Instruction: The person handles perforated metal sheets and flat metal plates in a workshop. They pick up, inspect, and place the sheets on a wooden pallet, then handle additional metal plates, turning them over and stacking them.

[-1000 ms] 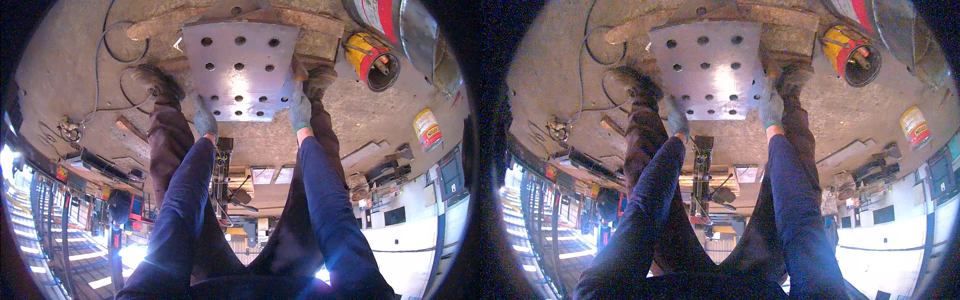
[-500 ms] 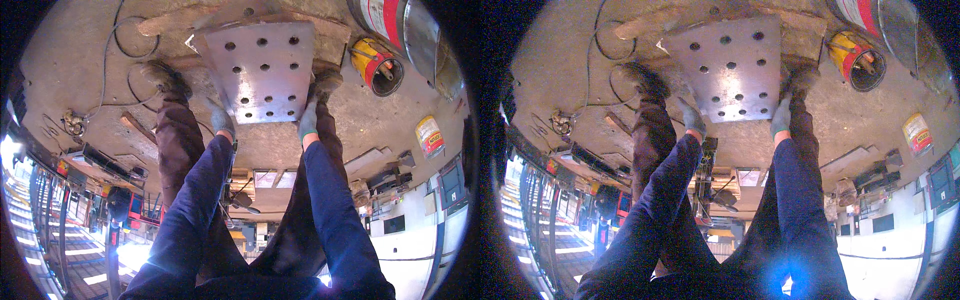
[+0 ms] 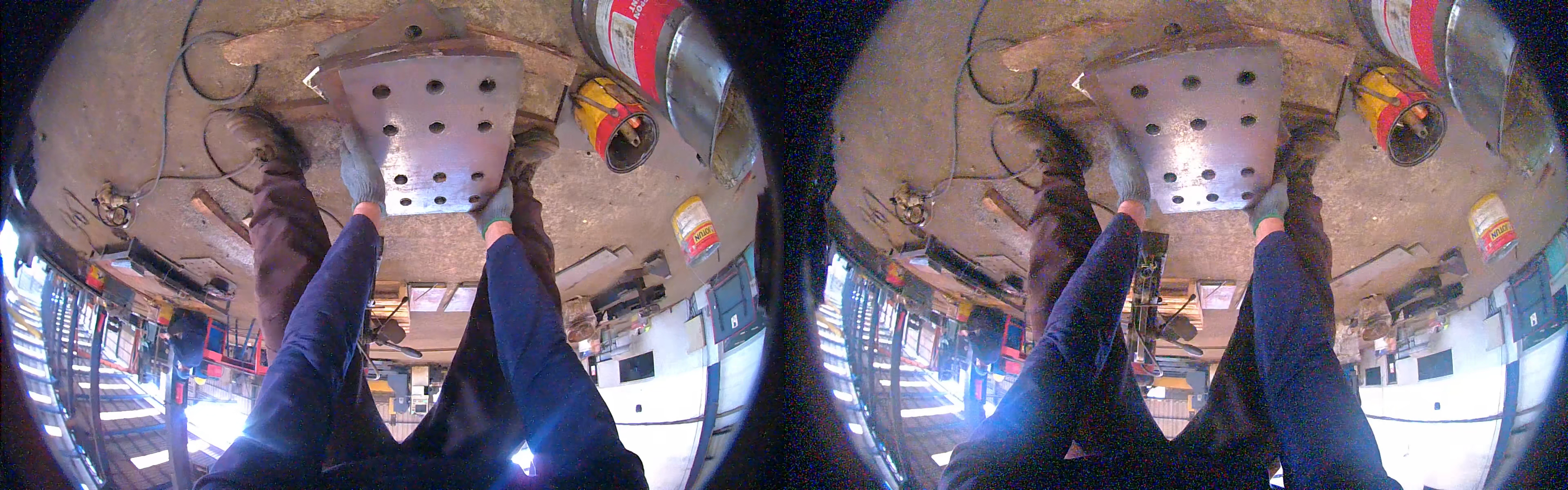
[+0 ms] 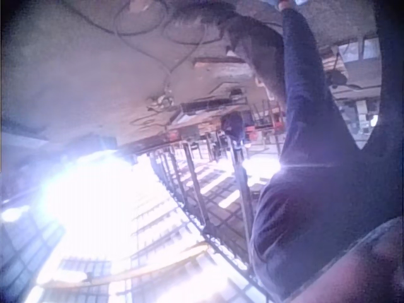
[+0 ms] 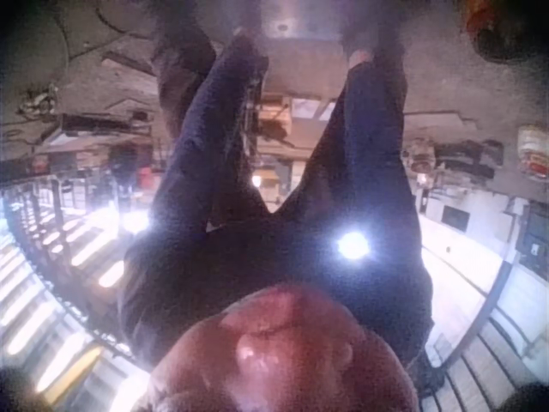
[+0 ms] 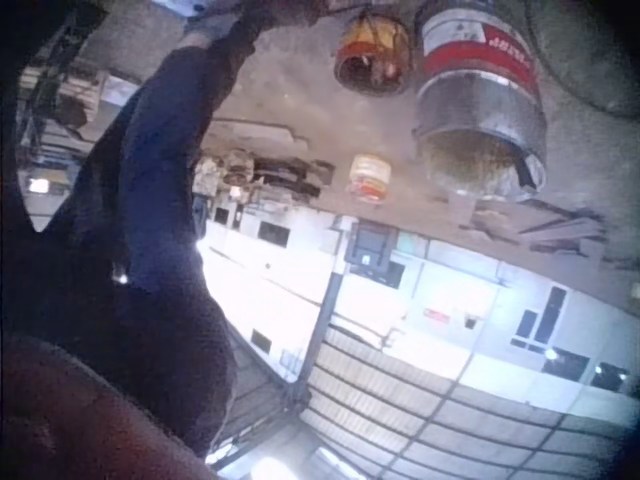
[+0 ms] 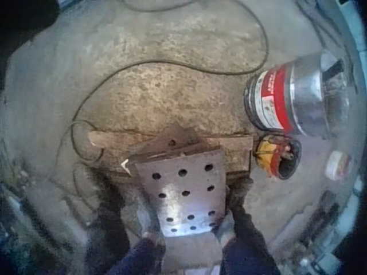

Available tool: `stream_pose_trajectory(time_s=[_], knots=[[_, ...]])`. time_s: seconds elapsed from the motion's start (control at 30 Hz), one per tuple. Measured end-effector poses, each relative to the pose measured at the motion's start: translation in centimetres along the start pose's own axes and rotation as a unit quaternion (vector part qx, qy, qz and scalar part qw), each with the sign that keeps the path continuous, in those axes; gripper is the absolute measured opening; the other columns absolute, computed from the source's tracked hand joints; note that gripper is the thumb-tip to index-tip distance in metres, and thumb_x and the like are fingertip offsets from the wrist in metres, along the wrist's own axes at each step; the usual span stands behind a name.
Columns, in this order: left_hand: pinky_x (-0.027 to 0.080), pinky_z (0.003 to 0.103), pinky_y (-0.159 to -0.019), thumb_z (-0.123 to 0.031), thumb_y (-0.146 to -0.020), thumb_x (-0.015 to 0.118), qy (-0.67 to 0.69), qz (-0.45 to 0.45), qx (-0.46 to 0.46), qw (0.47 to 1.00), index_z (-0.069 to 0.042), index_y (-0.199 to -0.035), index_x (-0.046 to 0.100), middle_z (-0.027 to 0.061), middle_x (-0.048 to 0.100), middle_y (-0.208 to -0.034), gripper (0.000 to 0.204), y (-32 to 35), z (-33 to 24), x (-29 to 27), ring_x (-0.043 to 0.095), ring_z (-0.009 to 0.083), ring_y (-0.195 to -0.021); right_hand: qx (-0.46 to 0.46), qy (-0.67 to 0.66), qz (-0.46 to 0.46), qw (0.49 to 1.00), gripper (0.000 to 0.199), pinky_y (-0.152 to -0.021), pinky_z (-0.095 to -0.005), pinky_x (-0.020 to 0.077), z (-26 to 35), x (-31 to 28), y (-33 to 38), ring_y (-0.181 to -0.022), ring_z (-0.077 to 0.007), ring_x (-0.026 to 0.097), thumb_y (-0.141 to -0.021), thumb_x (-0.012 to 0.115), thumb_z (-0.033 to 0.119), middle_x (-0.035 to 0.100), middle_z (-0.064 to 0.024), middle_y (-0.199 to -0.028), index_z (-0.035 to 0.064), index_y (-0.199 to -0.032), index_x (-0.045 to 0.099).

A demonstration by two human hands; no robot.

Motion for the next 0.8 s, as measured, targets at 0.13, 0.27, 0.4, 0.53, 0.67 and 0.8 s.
stream_pose_trajectory(time_s=[0.13, 0.27, 0.4, 0.53, 0.67, 0.8], knots=[[0.044, 0.039, -0.108, -0.063, -0.112, 0.038, 0.036, -0.015, -0.041, 0.998, 0.006, -0.149, 0.057, 0.0188, 0.066, -0.142, 0.081, -0.8, 0.4, -0.1, 0.062, 0.0295, -0.122, 0.0, -0.039, -0.026, 0.999, 0.058, -0.09, -0.0543, 0.0601, 0.2, 1.3, 0.9, -0.113, -0.0335, 0.07, -0.11, 0.033, 0.052, 0.071, -0.0095, -0.134, 0.0127, -0.143, 0.061], [0.046, 0.039, -0.106, -0.069, -0.11, 0.037, 0.011, -0.006, -0.059, 0.998, 0.009, -0.143, 0.061, 0.0179, 0.069, -0.136, 0.088, 0.8, -2.4, -0.1, 0.063, 0.0292, -0.119, -0.021, 0.0, -0.087, 0.996, 0.059, -0.088, -0.0533, 0.0608, -0.1, 0.7, 0.1, -0.11, -0.0335, 0.071, -0.112, 0.031, 0.052, 0.072, -0.0096, -0.13, 0.0114, -0.141, 0.062], [0.046, 0.039, -0.104, -0.074, -0.107, 0.039, 0.039, -0.03, -0.04, 0.998, 0.012, -0.137, 0.064, 0.019, 0.072, -0.131, 0.094, 1.4, -3.2, 0.0, 0.065, 0.0289, -0.116, -0.033, 0.034, -0.07, 0.996, 0.061, -0.084, -0.0522, 0.061, 0.5, 2.2, 0.1, -0.107, -0.0325, 0.072, -0.113, 0.032, 0.054, 0.072, -0.009, -0.129, 0.0089, -0.139, 0.064], [0.046, 0.039, -0.105, -0.073, -0.108, 0.038, -0.002, -0.008, -0.076, 0.997, 0.01, -0.141, 0.062, 0.0221, 0.07, -0.133, 0.092, 0.5, -3.3, -0.4, 0.064, 0.0305, -0.117, -0.011, 0.101, -0.125, 0.987, 0.063, -0.081, -0.0492, 0.0605, 1.4, 3.7, 1.5, -0.103, -0.0322, 0.073, -0.113, 0.035, 0.054, 0.073, -0.0099, -0.127, 0.0039, -0.138, 0.065], [0.047, 0.041, -0.108, -0.059, -0.112, 0.04, -0.013, 0.022, -0.022, 0.999, 0.001, -0.152, 0.054, 0.0286, 0.063, -0.144, 0.074, 1.3, -5.3, -0.6, 0.065, 0.0369, -0.125, -0.053, 0.059, -0.058, 0.995, 0.061, -0.083, -0.0417, 0.059, 2.2, 2.0, 0.0, -0.104, -0.0278, 0.073, -0.112, 0.044, 0.052, 0.074, -0.0106, -0.123, 0.001, -0.137, 0.067], [0.048, 0.045, -0.108, -0.045, -0.113, 0.046, -0.142, -0.008, 0.136, 0.981, -0.002, -0.152, 0.053, 0.0317, 0.059, -0.148, 0.059, 0.1, -11.8, -4.9, 0.063, 0.0435, -0.129, -0.219, 0.329, 0.008, 0.919, 0.051, -0.092, -0.0454, 0.058, 6.2, 1.5, 3.7, -0.112, -0.0226, 0.07, -0.108, 0.059, 0.045, 0.07, -0.0073, -0.135, 0.0102, -0.146, 0.063]])
Point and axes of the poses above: each hand's wrist, its own y-axis away from the middle knuckle, its own x-axis out of the palm, z = x × y, the point moved 1 cm from there along -y, towards the middle knuckle
